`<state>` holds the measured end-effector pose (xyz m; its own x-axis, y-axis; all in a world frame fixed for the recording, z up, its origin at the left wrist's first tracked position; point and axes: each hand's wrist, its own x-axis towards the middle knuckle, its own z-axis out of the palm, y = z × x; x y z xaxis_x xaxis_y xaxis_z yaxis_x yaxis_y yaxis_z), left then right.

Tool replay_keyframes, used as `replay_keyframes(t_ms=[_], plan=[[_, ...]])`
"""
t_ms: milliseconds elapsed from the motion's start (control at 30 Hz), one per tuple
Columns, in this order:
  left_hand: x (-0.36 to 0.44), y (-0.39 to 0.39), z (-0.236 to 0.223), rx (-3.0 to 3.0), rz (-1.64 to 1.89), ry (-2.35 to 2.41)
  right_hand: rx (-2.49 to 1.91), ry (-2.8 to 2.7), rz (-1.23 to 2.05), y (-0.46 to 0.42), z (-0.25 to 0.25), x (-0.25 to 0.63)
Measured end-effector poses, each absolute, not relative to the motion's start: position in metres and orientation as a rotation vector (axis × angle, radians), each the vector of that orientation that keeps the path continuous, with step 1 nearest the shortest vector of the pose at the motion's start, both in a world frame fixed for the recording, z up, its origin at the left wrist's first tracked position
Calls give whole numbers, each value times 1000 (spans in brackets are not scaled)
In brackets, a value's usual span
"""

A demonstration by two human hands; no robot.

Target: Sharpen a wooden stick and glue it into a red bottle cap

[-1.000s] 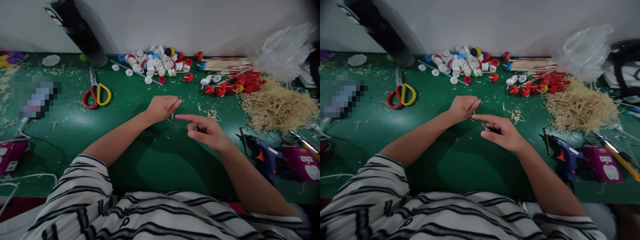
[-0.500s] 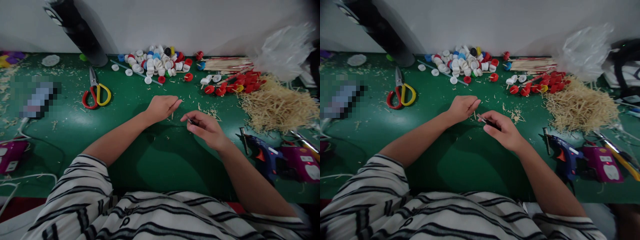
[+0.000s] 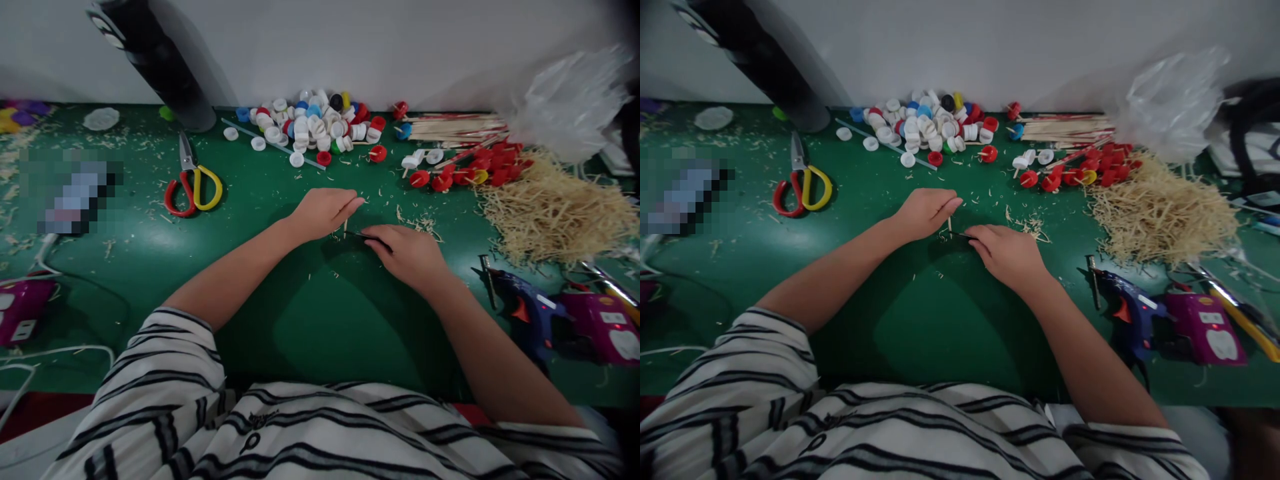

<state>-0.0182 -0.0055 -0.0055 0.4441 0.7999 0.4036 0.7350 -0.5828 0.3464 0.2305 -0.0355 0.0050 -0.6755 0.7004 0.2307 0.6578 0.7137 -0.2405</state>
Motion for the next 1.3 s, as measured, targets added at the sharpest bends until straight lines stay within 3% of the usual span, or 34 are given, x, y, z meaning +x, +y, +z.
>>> replay_keyframes(t_ms=[233, 1300], plan=[[-15, -4, -4, 2637, 829, 1294, -1002, -2622, -19, -32, 5, 222], [-15, -6, -7, 2625, 860, 1401, -933, -2547, -54, -27, -5, 221]])
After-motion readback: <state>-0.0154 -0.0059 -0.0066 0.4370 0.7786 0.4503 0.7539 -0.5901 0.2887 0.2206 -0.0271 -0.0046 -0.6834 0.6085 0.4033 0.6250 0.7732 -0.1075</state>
